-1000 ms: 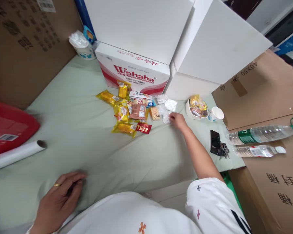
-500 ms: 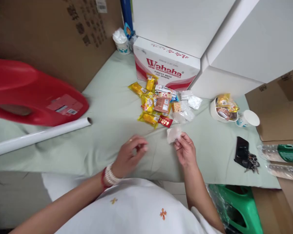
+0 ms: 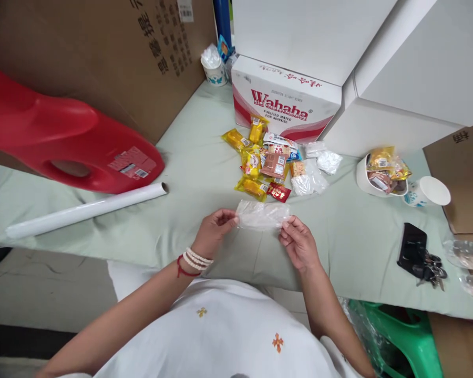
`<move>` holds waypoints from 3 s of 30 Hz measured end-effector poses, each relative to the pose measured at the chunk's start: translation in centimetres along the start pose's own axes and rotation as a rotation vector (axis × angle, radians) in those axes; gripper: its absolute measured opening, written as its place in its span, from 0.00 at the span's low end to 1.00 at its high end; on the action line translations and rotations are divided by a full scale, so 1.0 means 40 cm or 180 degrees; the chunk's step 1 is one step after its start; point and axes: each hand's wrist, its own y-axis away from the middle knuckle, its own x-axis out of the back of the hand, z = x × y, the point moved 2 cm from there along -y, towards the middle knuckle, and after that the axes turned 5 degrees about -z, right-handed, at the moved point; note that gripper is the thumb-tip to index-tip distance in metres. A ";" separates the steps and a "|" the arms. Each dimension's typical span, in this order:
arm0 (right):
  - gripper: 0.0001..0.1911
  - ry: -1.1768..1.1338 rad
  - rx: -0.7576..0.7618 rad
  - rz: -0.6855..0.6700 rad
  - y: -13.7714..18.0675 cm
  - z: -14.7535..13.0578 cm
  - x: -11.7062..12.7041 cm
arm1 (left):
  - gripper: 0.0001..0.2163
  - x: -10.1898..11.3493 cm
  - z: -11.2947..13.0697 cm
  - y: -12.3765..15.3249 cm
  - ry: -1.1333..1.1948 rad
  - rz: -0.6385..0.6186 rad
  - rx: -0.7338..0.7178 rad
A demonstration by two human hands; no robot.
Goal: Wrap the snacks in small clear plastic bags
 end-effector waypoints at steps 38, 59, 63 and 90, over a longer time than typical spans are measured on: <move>0.18 0.2109 0.0948 -0.0679 -0.019 -0.004 -0.162 | 0.23 -0.019 0.129 0.042 0.1706 -0.0128 0.0051; 0.25 0.1597 -0.0205 -0.0114 -0.030 -0.088 -0.011 | 0.20 0.109 0.082 0.091 0.0909 -0.0285 0.1226; 0.24 0.2193 -0.0230 -0.0638 -0.086 -0.162 0.028 | 0.24 0.169 0.052 0.149 0.0659 -0.0354 0.1429; 0.17 0.3699 0.0516 -0.0119 -0.123 -0.103 0.082 | 0.45 0.124 -0.075 0.118 -0.4343 -0.1063 -0.1085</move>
